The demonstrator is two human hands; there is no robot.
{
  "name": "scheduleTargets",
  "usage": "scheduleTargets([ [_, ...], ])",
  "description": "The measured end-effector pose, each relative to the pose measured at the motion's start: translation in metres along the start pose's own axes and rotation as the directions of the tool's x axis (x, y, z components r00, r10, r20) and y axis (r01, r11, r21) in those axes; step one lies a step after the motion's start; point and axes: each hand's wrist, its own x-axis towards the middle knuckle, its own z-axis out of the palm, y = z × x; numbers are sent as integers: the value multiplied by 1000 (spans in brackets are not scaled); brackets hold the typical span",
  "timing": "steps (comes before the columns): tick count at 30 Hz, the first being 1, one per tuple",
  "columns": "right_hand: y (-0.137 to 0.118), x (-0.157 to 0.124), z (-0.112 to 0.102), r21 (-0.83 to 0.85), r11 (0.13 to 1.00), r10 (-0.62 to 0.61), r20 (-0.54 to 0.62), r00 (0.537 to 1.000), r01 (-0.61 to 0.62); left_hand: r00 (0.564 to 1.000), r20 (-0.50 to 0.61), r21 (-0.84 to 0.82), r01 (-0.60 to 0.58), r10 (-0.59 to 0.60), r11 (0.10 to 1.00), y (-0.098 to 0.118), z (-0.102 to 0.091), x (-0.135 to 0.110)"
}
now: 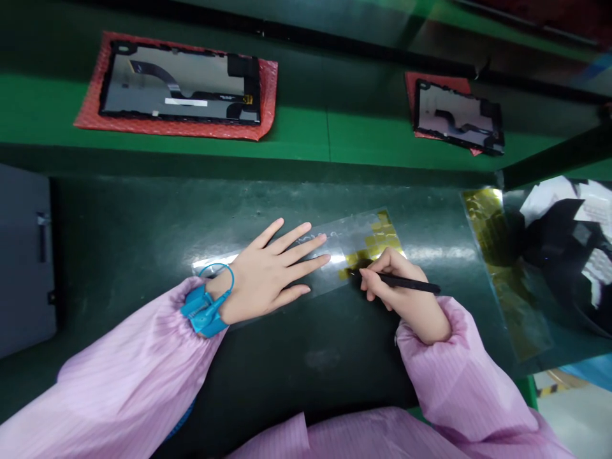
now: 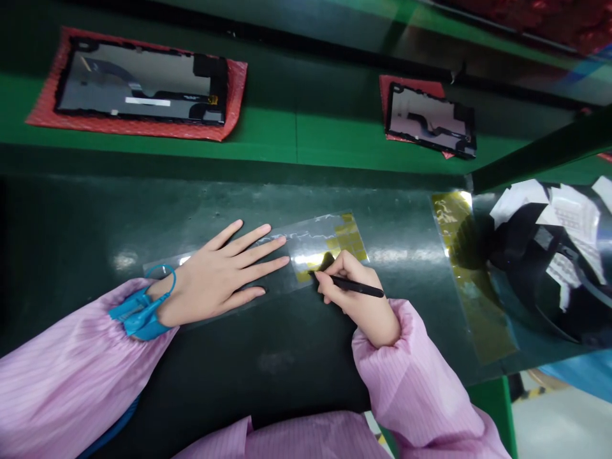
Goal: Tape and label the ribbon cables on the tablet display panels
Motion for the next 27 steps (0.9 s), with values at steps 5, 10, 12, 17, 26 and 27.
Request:
scheduleTargets([
  [5, 1, 0, 1, 97, 994, -50, 15, 999, 48, 1000, -10, -8, -6, 6, 1000, 0, -1, 0],
  [10, 3, -1, 1, 240, 967, -99, 62, 993, 82, 1000, 0, 11, -6, 6, 1000, 0, -2, 0],
  [12, 5, 1, 0, 275, 959, -92, 63, 994, 71, 1000, -8, 1, -1, 1, 1000, 0, -2, 0],
  [17, 9, 6, -4, 351, 935, -71, 50, 996, 49, 1000, -7, -17, 6, -6, 1000, 0, -1, 0],
  [26, 7, 7, -4, 442, 896, -60, 42, 997, 35, 1000, 12, 30, -7, 7, 1000, 0, -1, 1],
  [27, 7, 7, -4, 441, 897, -61, 46, 997, 35, 1000, 14, 29, -6, 6, 1000, 0, -1, 0],
])
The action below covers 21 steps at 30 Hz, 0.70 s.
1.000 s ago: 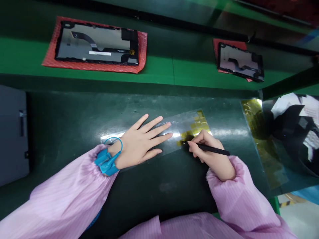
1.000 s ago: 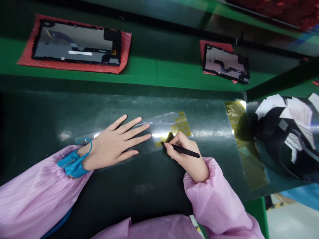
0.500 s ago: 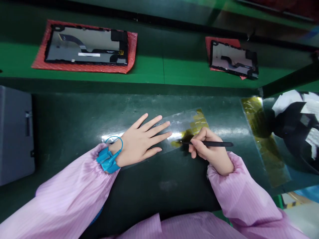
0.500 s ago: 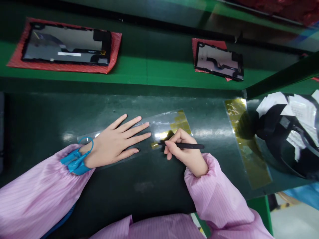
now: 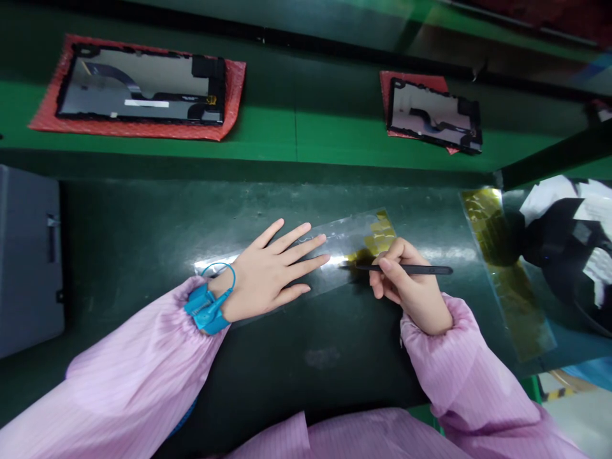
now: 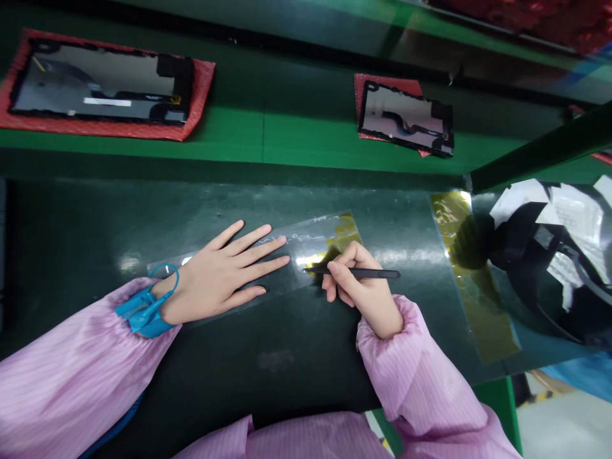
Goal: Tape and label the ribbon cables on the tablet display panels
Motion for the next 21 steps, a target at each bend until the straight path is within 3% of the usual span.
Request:
scheduleTargets([
  [5, 0, 0, -1, -13, 1000, 10, 7, 1000, -10, 1000, 8, -58, 11, -10, 998, 0, -1, 1],
  [8, -2, -2, 4, 29, 1000, 6, 35, 999, -7, 998, -16, -199, 61, -65, 978, 4, -8, 4],
  [10, -3, -5, 10, 66, 998, -4, 63, 998, 0, 991, -58, -380, 88, -118, 921, 10, -14, 8],
  [14, -4, -11, 24, 148, 989, -42, 132, 990, 22, 982, -121, -730, 12, -146, 683, 22, -19, 15],
  [17, -2, -13, 28, 177, 984, -42, 175, 984, 10, 982, -102, -809, 11, -159, 588, 26, -17, 19],
  [21, -1, -12, 26, 167, 986, -50, 157, 986, 23, 975, -107, -826, 21, -193, 564, 26, -15, 19],
])
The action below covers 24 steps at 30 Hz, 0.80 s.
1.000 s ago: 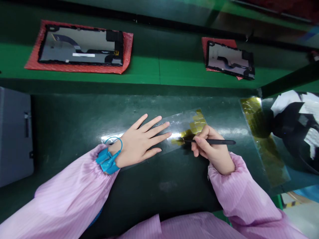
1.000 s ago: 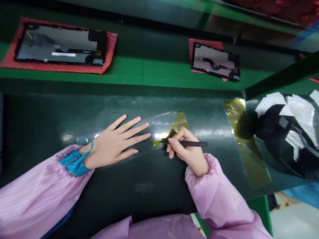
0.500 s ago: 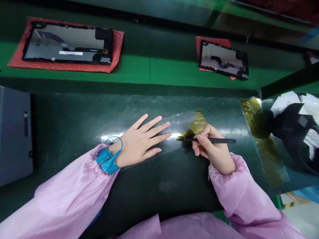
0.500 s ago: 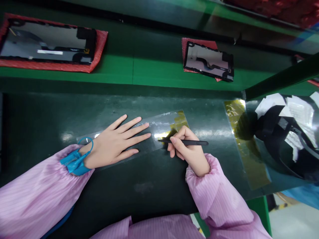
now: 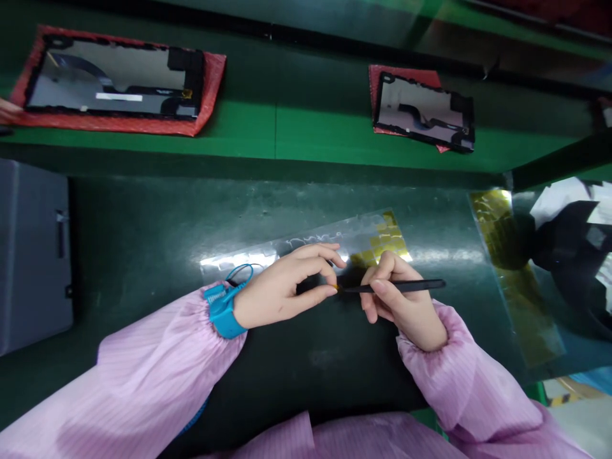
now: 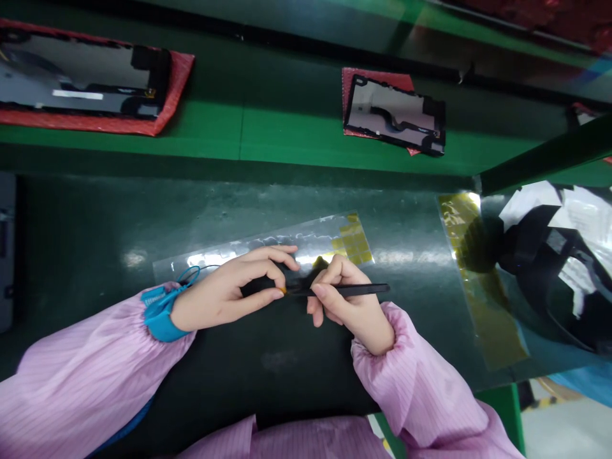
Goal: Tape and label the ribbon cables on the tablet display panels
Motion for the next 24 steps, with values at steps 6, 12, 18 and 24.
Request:
scheduleTargets([
  [6, -2, 0, -2, -82, 996, -42, -19, 999, 41, 1000, -2, 27, 8, -8, 1000, -1, 0, 0],
  [12, -3, -2, -1, -183, 981, -60, 24, 998, 63, 1000, 0, 58, -11, 11, 998, -2, 0, 0],
  [18, 1, 4, -11, -159, 971, -207, -196, 959, 177, 998, -66, 218, 30, -16, 976, -5, 3, -6],
  [24, -6, 19, -30, -294, 910, -397, -410, 821, 293, 981, 168, 584, -181, 101, 792, -18, 2, -14],
])
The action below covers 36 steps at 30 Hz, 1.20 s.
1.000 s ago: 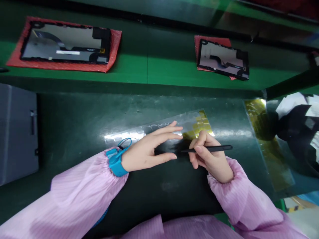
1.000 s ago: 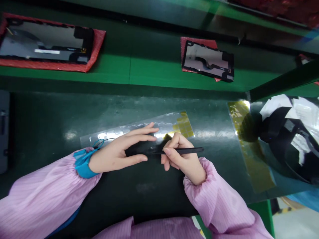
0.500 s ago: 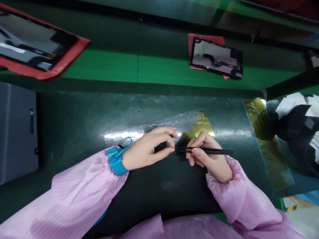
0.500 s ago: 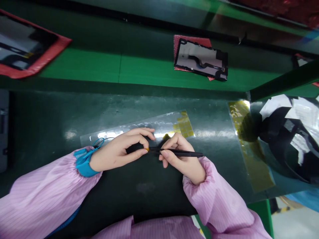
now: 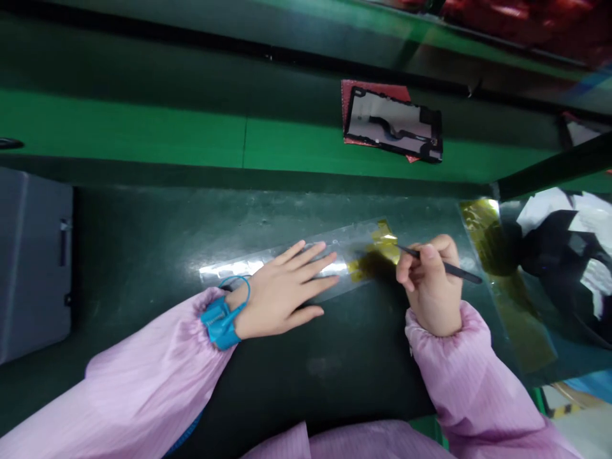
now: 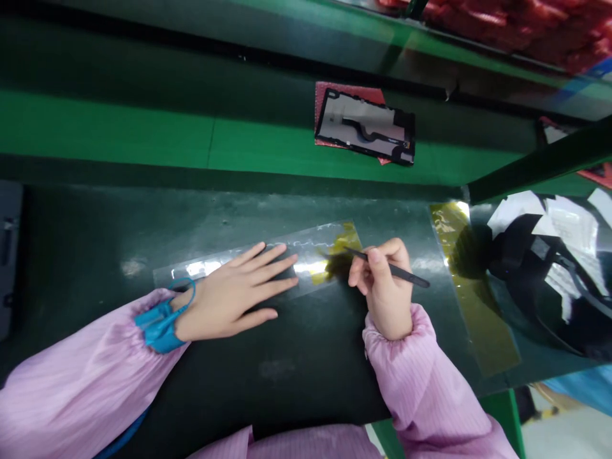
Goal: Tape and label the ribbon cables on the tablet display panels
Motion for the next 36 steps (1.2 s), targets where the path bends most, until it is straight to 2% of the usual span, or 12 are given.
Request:
scheduleTargets([
  [3, 2, 37, -19, -207, 960, -191, 18, 981, 190, 998, 43, 115, -50, 45, 992, 0, 10, 5],
  [5, 4, 75, -34, -464, 830, -273, 145, 951, 309, 997, 51, 145, -60, 53, 988, 4, 18, 17],
  [9, 17, 162, -47, -844, 210, -164, 467, 869, 493, 996, 72, 141, -57, 47, 988, 16, 34, 56],
  [12, 29, 210, -36, -876, 13, -107, 478, 872, 482, 996, 87, 43, -32, 29, 999, 22, 41, 86],
  [15, 35, 233, -20, -870, 29, -124, 485, 866, 492, 999, 18, -304, 46, -42, 951, 17, 42, 104],
  [18, 30, 237, -9, -822, 106, -221, 529, 819, 559, 956, -108, -803, 78, -273, 591, -1, 37, 112],
  [20, 18, 230, -3, -801, 134, -284, 533, 797, 584, 899, -123, -935, 36, -420, 352, -19, 30, 113],
  [23, -3, 198, 14, -768, 114, -334, 568, 752, 631, 786, -127, -987, -41, -605, 153, -44, 13, 116],
  [25, -14, 164, 29, -700, 70, -348, 651, 675, 711, 682, -123, -988, -150, -721, 27, -55, 0, 117],
  [27, -20, 128, 43, -610, 57, -320, 739, 593, 791, 602, -153, -970, -244, -783, 2, -60, -12, 117],
  [29, -21, 98, 53, -564, 107, -305, 765, 567, 819, 552, -190, -960, -278, -812, 36, -61, -19, 116],
  [36, -35, 62, 25, -562, 320, -449, 619, 645, 763, 314, -244, -953, -254, -918, 167, -54, -47, 100],
])
